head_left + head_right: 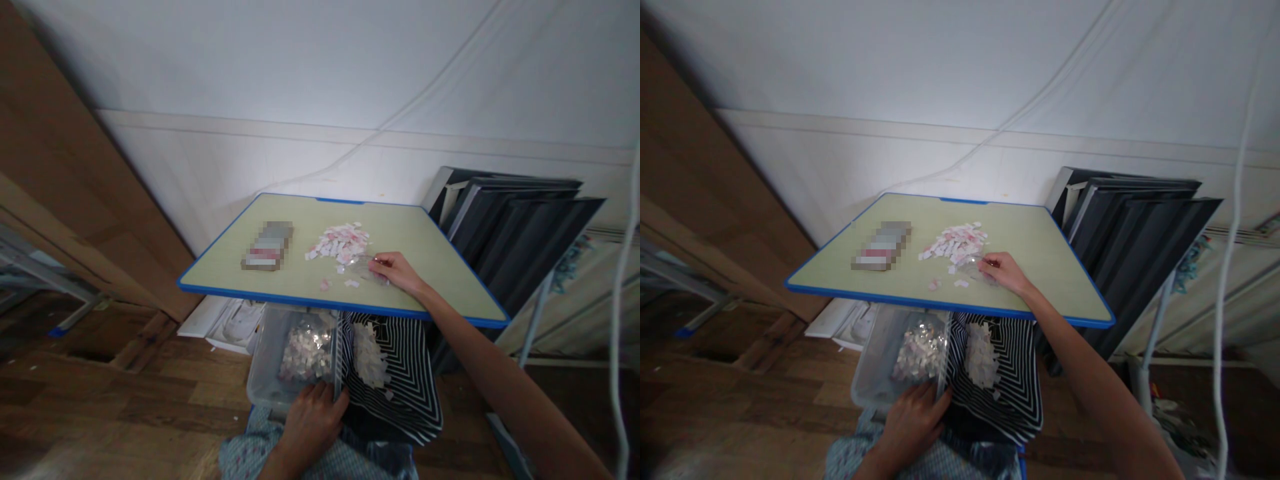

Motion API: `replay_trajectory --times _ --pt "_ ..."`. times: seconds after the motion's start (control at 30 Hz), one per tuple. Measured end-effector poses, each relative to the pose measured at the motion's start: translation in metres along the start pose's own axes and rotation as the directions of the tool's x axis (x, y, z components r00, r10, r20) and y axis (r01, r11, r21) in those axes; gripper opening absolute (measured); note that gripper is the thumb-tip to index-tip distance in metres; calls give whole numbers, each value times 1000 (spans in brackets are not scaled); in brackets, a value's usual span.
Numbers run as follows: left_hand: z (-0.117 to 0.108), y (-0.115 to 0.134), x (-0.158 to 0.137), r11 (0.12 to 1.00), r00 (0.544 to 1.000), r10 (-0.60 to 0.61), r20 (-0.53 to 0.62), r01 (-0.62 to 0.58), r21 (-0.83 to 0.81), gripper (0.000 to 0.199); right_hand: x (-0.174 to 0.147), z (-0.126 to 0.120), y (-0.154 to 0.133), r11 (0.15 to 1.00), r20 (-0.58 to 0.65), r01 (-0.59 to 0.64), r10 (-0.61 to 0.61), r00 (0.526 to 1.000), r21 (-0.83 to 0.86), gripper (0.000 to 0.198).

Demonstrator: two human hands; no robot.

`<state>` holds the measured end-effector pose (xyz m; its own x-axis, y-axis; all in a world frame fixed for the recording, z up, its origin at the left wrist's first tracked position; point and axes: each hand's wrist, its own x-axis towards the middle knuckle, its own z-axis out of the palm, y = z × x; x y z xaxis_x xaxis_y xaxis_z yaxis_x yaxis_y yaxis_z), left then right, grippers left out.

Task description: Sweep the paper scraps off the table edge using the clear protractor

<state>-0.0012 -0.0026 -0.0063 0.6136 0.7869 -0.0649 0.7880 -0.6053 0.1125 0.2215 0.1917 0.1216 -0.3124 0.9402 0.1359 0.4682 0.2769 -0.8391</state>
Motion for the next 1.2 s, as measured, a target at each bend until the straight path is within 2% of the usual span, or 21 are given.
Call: replay_trajectory --times 0.93,1.2 --pt "-1 0 0 1000 1000 20 -4 -20 -9 40 -4 -5 1 999 13 -36 36 999 34 31" --pt "1 -1 0 1000 999 7 -32 -7 -22 37 -15 -12 -2 998 118 -44 38 992 51 34"
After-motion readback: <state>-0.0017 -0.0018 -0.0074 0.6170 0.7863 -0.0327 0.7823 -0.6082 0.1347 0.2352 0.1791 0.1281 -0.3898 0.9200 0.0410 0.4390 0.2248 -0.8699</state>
